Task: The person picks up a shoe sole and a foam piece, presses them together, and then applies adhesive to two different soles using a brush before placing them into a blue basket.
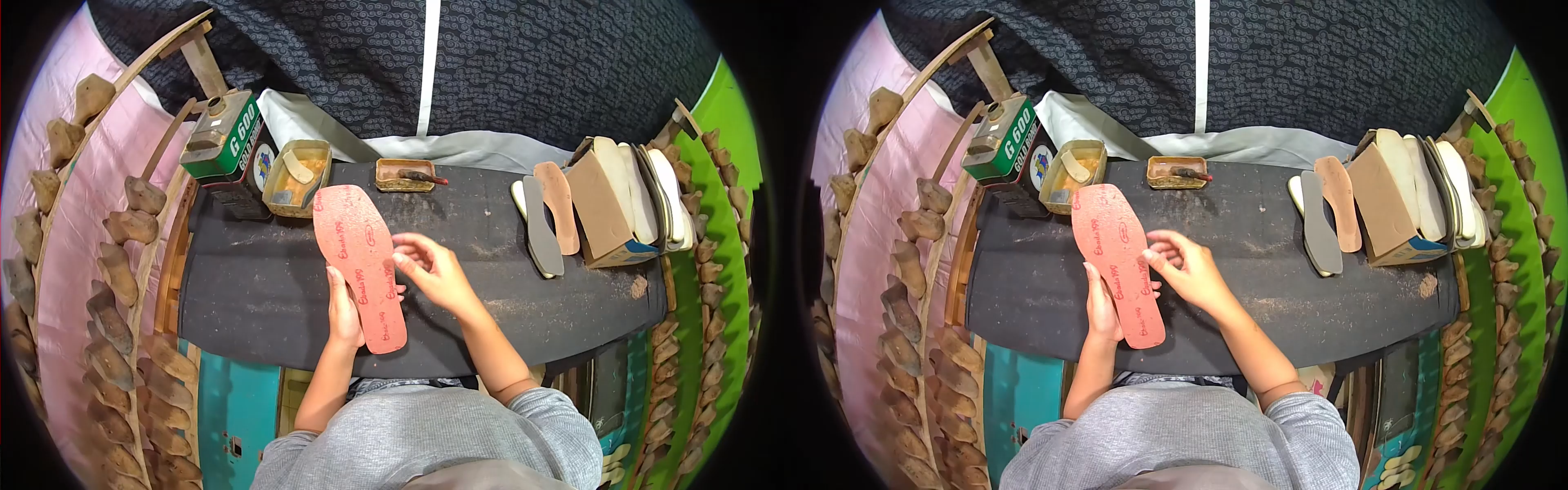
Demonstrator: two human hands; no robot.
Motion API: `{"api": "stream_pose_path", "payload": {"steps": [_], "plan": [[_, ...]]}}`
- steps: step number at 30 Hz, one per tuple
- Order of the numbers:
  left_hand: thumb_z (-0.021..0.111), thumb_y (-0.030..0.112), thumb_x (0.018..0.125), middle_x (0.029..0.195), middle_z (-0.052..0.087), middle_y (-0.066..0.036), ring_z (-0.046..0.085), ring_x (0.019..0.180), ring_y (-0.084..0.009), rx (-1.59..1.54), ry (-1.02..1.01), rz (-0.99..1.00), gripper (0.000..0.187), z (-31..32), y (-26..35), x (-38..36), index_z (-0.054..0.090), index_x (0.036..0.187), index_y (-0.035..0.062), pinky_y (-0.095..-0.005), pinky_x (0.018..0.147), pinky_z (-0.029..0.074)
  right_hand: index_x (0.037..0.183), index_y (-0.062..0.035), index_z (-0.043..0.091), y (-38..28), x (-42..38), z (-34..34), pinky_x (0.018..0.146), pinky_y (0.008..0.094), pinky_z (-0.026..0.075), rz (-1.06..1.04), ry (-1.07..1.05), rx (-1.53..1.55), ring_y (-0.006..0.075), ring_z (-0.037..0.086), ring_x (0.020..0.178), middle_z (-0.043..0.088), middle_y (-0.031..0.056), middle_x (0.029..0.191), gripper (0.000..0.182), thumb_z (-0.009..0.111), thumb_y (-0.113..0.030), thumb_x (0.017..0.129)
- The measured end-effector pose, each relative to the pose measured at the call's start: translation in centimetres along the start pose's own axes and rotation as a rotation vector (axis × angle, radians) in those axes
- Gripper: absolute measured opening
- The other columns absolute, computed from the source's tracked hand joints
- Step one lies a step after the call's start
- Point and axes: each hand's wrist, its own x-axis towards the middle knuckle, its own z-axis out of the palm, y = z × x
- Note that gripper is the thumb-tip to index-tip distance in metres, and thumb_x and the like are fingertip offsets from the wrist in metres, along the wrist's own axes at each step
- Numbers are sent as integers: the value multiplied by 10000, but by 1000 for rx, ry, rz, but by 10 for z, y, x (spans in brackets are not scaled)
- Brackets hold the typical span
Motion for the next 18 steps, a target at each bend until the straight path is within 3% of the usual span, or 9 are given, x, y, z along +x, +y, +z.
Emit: {"api": "stream_pose_path", "payload": {"steps": [4,8,10,11,14,18], "plan": [[136,641,935,1059,614,-170,664,805,-270,69,4,6,775,-2,-6,-12,430,1293,20,-384,665,591,1110,10,599,7,-7,6,752,252,506,131,-173,266,81,598,813,650,46,954,295,640,-193,899],[187,591,961,1070,604,-175,660,864,-277,108,81,100,689,1,-13,-28,362,1339,42,-383,673,591,1092,1,603,9,-11,7,752,257,510,134,-247,318,89,604,820,647,43,937,254,631,-169,906],[350,406,1003,1107,588,-180,637,966,-263,185,185,229,530,15,-9,-39,243,1402,74,-400,745,581,1079,-10,607,8,-14,8,756,260,513,147,-267,377,94,610,823,645,41,931,237,637,-163,901],[350,406,1003,1107,588,-180,637,966,-263,186,200,249,530,13,-13,-44,243,1402,74,-400,745,581,1079,-10,607,8,-15,8,756,260,513,140,-292,377,94,610,823,645,41,931,237,637,-163,901],[543,55,923,1150,582,-158,612,979,-171,236,299,307,635,12,-28,-65,186,1447,84,-287,831,501,1086,-16,605,7,-24,6,751,263,522,188,-351,417,99,617,831,645,45,942,244,636,-174,902],[581,64,908,1115,602,-152,616,974,-160,367,445,314,649,21,-42,-99,222,1448,61,-280,816,509,1124,-24,573,4,-40,6,730,270,542,256,-440,472,113,629,849,649,54,968,277,628,-187,907]]}}
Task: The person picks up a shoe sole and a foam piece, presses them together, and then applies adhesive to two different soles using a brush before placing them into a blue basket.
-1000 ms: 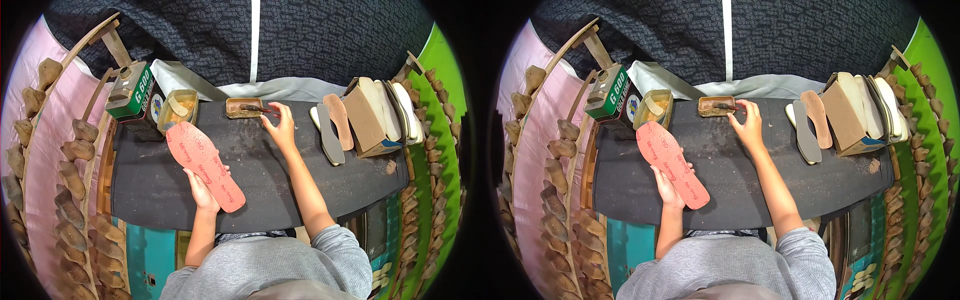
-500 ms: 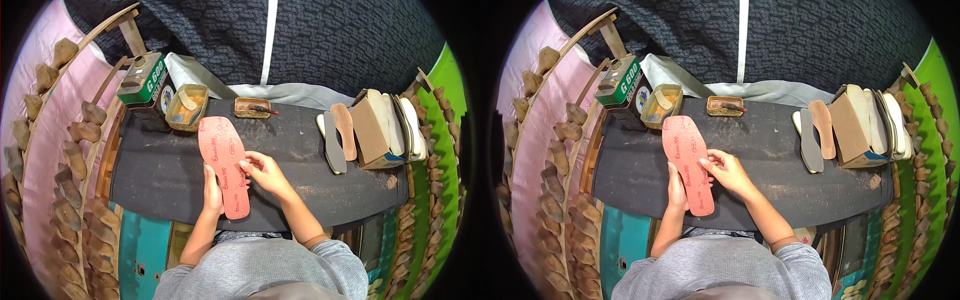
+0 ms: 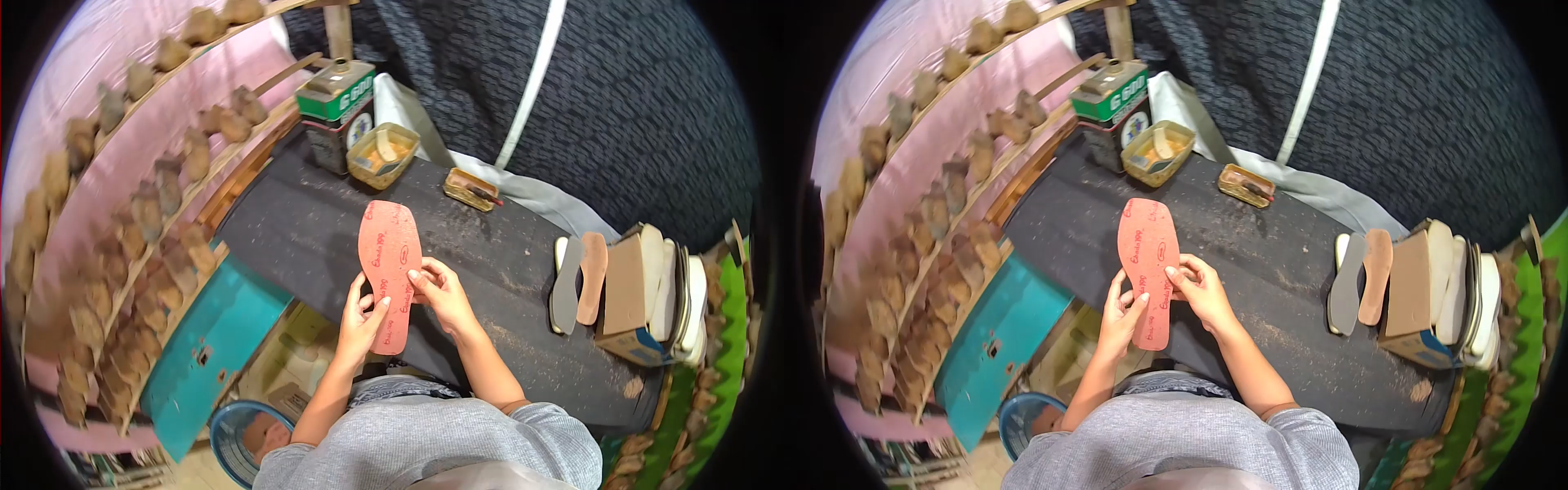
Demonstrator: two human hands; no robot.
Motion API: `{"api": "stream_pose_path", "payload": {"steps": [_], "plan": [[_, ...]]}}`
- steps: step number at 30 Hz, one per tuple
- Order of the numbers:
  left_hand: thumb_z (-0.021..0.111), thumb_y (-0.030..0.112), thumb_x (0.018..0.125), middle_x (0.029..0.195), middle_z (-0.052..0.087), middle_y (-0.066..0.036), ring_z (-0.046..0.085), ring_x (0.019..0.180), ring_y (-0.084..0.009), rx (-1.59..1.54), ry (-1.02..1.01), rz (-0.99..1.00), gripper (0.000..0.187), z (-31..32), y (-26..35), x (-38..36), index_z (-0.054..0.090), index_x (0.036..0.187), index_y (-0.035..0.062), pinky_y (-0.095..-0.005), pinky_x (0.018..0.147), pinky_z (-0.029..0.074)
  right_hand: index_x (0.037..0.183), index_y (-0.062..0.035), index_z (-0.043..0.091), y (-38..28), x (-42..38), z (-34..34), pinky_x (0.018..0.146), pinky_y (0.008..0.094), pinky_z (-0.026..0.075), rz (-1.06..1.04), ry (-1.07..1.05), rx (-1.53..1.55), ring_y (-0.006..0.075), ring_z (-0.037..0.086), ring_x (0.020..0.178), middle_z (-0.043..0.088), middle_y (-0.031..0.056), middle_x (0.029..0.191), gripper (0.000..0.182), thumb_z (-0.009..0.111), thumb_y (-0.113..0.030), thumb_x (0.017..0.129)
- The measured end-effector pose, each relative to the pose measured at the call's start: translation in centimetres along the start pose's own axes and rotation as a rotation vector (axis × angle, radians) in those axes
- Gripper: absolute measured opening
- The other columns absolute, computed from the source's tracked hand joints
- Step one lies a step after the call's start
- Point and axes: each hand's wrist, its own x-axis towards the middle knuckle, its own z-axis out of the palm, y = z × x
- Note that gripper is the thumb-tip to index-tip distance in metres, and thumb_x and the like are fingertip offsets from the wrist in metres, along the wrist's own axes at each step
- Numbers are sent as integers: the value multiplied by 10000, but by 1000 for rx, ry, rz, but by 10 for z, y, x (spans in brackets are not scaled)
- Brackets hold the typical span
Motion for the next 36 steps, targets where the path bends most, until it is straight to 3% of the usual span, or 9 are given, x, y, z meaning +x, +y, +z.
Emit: {"api": "stream_pose_path", "payload": {"steps": [4,11,17,22,27,30,36], "plan": [[583,71,910,1098,608,-149,618,952,-158,-43,130,37,647,2,-11,-42,224,1448,63,-279,806,510,1135,-79,549,6,-22,8,703,270,542,70,-84,4,105,628,844,651,23,947,267,626,-192,905],[600,112,917,1039,630,-124,610,924,-126,3,386,37,502,-14,-31,-136,360,1352,35,-255,805,484,1155,-74,531,35,-55,37,711,273,553,171,-246,43,112,634,835,655,46,929,258,601,-154,920],[589,110,926,1020,636,-103,588,932,-107,-46,673,96,404,-45,-35,-242,417,1282,29,-251,821,466,1149,-74,514,75,-97,117,702,274,549,295,-558,-4,93,622,806,646,18,888,256,598,-147,919],[593,104,922,990,634,-88,583,925,-101,-24,831,199,390,-74,-43,-310,426,1265,24,-244,818,455,1131,-106,486,109,-131,172,718,280,516,370,-668,-26,103,631,834,645,6,950,265,610,-187,911],[590,86,913,1000,641,-77,596,917,-99,62,903,200,332,-119,-57,-383,495,1226,32,-249,815,462,1135,-117,477,148,-170,218,730,297,496,436,-724,-22,110,626,849,638,-1,968,280,610,-188,900],[589,69,903,1025,647,-88,612,942,-111,200,928,133,306,-155,-56,-435,536,1203,40,-256,822,471,1140,-126,488,175,-195,252,686,267,466,489,-617,-44,99,613,830,632,-12,969,282,591,-256,912],[605,66,885,1070,648,-121,634,964,-140,312,818,2,276,-248,-41,-534,577,1157,33,-262,806,490,1067,-91,570,244,-225,305,647,228,442,447,-548,-21,56,569,749,627,-29,902,192,594,-214,921]]}}
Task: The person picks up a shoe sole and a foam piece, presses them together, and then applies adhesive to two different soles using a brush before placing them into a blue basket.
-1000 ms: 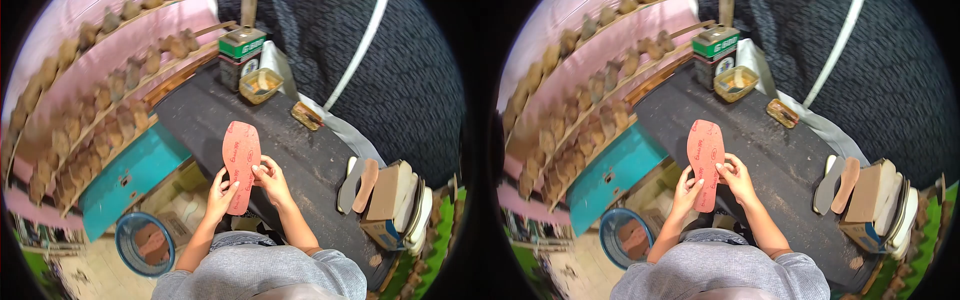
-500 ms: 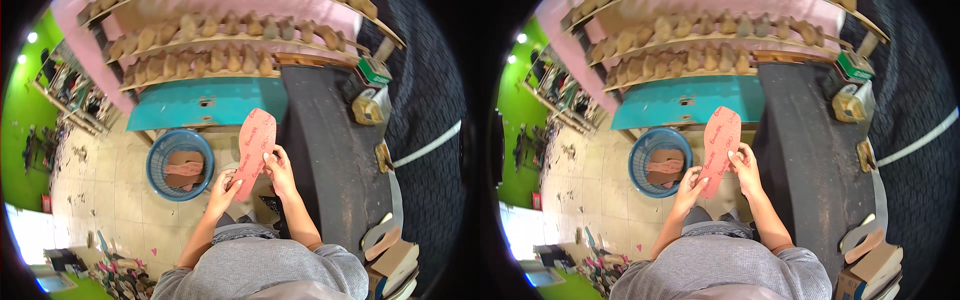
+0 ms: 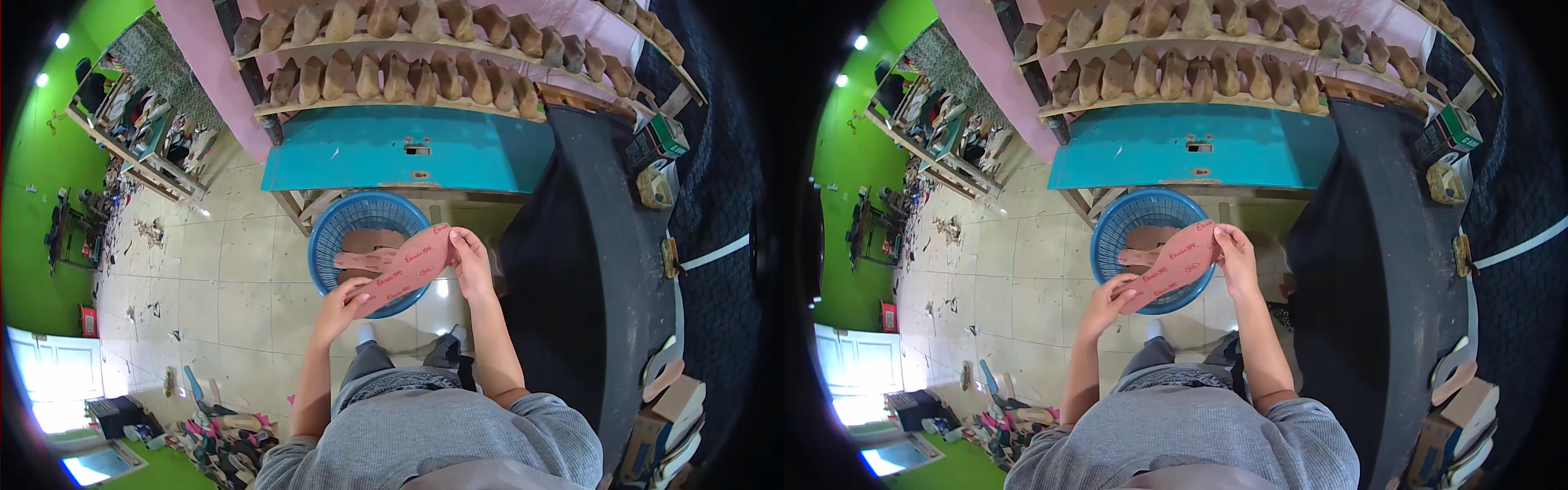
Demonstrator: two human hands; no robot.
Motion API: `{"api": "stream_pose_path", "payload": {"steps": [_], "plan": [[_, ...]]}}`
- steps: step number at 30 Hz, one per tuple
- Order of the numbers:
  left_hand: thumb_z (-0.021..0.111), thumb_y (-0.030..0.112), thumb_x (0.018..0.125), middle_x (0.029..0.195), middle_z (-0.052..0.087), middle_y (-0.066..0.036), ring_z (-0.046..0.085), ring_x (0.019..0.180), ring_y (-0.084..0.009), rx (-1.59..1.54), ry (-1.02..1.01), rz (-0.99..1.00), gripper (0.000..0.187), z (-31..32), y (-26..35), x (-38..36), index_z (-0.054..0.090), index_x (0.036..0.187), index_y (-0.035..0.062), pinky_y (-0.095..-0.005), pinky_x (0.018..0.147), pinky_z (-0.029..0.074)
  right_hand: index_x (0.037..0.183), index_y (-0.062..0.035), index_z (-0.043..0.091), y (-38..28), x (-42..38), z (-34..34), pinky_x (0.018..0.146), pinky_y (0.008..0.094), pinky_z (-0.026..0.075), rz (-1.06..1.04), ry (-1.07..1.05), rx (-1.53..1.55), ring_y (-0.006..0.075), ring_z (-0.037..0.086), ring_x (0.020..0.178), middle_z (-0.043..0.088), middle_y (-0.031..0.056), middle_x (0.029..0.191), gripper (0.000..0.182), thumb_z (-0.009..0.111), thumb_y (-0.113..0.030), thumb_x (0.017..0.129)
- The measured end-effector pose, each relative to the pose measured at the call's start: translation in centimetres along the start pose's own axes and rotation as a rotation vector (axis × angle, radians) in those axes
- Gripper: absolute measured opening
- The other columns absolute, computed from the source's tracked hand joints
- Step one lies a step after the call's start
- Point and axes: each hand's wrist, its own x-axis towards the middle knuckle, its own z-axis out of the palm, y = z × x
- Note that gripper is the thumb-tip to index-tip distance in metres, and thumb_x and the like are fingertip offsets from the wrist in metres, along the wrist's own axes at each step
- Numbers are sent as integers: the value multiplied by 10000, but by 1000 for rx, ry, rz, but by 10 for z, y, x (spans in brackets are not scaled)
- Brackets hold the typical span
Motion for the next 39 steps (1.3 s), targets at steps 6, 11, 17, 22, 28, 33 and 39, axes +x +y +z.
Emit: {"api": "stream_pose_path", "payload": {"steps": [6,11,17,22,28,33,39], "plan": [[651,83,858,965,688,-110,653,861,-136,45,38,-83,252,-91,-12,38,608,1101,32,-258,731,504,1106,-46,583,53,21,35,607,199,414,-13,46,-86,43,520,706,597,-26,862,230,619,-139,898],[661,81,848,956,695,-111,647,845,-129,58,31,-89,246,-103,-36,64,621,1089,48,-254,732,500,1118,-57,565,67,30,44,731,207,458,-5,107,-68,68,579,858,620,-10,939,230,615,-128,905],[655,102,863,1016,661,-92,619,909,-127,-183,115,-149,266,-64,-105,83,582,1111,38,-262,787,485,1112,-47,560,95,63,42,816,261,488,-59,86,260,114,604,924,629,21,996,237,623,-126,898],[655,84,857,983,651,-70,604,904,-121,-370,254,-293,242,-20,-177,96,577,1075,13,-260,817,475,1175,-26,537,146,105,30,820,284,486,9,126,240,136,607,928,630,37,1022,300,609,-150,912],[667,111,857,943,630,-62,600,846,-133,-564,305,-520,250,18,-239,113,575,1079,42,-282,733,501,1235,-81,555,211,134,-3,769,270,481,283,60,-180,123,582,915,626,3,1054,314,573,-147,928],[735,138,799,891,651,-61,610,807,-128,-175,217,-536,235,31,-293,130,630,981,32,-271,683,503,1167,-40,609,256,161,-40,724,240,469,204,17,-403,89,574,818,651,21,962,289,610,-51,878],[785,260,698,875,698,-119,677,817,-227,463,4,-426,296,43,-319,162,686,871,41,-340,777,523,1132,20,611,304,196,-70,710,229,471,114,156,-594,94,595,775,672,29,882,353,694,-9,791]]}}
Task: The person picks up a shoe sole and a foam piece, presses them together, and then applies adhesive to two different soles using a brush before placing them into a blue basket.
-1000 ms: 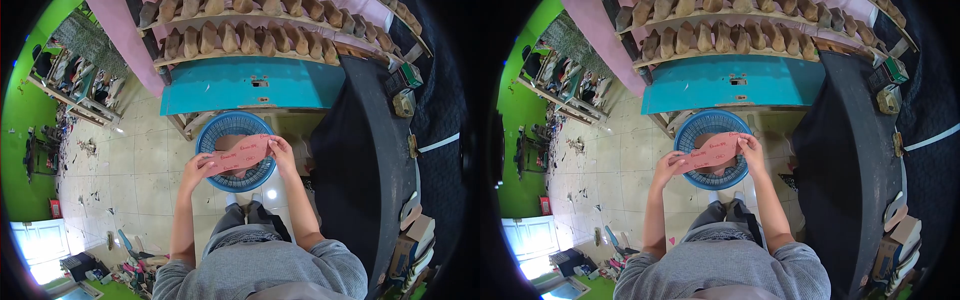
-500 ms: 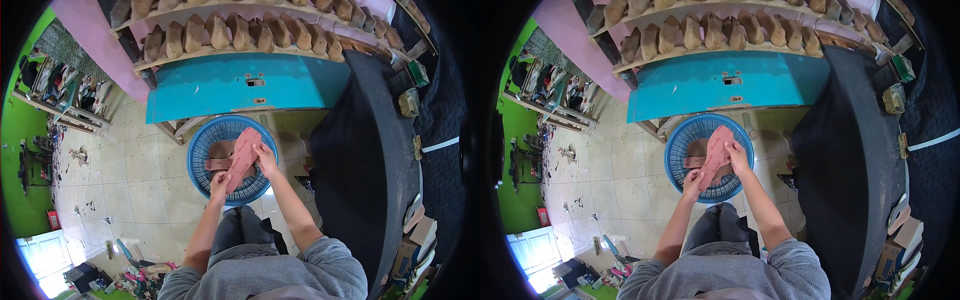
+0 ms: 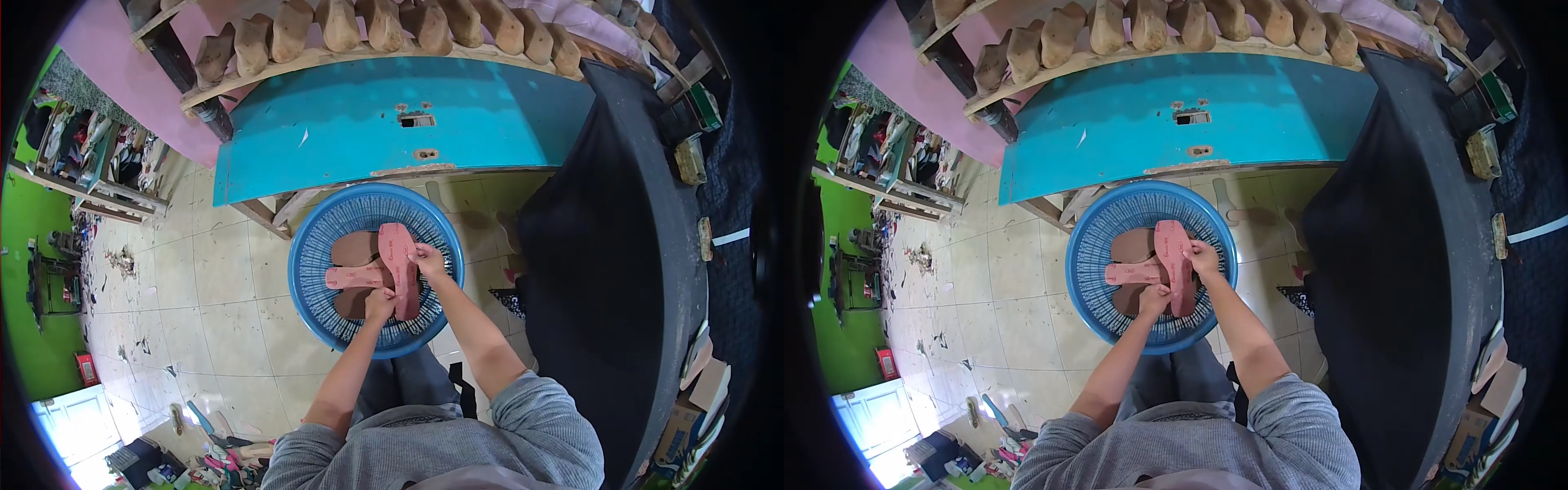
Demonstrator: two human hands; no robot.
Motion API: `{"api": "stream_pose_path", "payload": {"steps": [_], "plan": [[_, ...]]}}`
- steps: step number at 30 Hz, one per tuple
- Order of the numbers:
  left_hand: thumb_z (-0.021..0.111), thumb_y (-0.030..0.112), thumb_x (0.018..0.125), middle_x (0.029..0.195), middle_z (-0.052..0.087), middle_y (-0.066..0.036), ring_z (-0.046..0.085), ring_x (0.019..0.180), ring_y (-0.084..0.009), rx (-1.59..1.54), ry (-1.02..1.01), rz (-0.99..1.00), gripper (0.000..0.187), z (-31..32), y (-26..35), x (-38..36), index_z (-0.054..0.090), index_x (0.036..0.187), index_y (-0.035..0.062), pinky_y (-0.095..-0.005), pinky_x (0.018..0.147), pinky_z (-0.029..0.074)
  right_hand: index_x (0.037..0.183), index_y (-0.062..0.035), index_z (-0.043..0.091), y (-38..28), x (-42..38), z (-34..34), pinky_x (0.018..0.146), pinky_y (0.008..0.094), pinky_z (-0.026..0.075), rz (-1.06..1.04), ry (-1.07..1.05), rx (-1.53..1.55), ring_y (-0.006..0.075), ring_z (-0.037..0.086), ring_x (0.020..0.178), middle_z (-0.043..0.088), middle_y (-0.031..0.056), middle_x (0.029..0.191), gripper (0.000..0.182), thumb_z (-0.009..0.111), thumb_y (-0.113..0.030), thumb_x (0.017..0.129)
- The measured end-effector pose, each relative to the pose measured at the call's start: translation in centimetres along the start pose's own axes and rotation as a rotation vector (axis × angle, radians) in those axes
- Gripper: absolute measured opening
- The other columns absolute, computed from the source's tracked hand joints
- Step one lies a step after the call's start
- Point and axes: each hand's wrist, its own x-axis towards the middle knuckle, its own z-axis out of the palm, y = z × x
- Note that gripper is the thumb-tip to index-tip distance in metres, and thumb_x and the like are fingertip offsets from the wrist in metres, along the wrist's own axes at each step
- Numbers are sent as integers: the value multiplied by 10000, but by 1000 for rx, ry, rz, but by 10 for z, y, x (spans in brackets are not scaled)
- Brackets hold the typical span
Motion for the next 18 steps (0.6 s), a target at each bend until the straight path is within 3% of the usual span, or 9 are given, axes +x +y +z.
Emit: {"api": "stream_pose_path", "payload": {"steps": [2,4,6,7,11,15,18], "plan": [[768,283,706,897,697,-127,678,838,-261,57,18,17,279,10,-3,9,703,877,73,-369,784,529,1093,25,626,21,13,3,702,226,469,69,48,196,95,601,773,677,28,886,318,699,-13,785],[748,296,723,890,699,-118,674,839,-274,147,44,-39,260,19,-3,16,714,906,114,-387,779,531,1070,1,642,39,25,8,696,234,471,37,82,155,92,608,771,681,29,866,280,689,-17,795],[742,302,726,888,698,-116,672,842,-279,161,28,-32,259,22,-7,20,716,915,127,-392,775,532,1078,-30,649,36,24,13,703,257,478,-5,172,-117,115,623,759,688,44,853,280,693,-55,802],[735,308,729,885,698,-114,670,845,-284,172,20,-23,259,24,-7,24,718,925,140,-398,770,534,1089,-39,643,28,19,12,713,294,493,-8,193,-230,172,647,754,693,90,864,305,706,-100,797],[737,304,720,898,697,-105,661,883,-287,170,33,-20,247,29,-13,29,719,913,151,-406,782,530,1089,-40,642,31,19,18,717,329,506,-68,246,-365,240,662,769,688,133,875,331,722,-125,780],[738,303,712,937,693,-94,629,956,-285,266,137,-25,226,32,-5,20,716,882,156,-414,821,515,1007,9,636,24,10,20,766,408,516,-147,312,-542,358,654,850,671,204,895,259,699,-98,780],[729,300,723,923,692,-92,614,966,-283,271,179,-22,214,20,7,8,710,877,154,-417,825,509,1009,6,636,19,5,17,757,418,520,-168,355,-579,368,654,835,670,210,883,230,669,-92,804]]}}
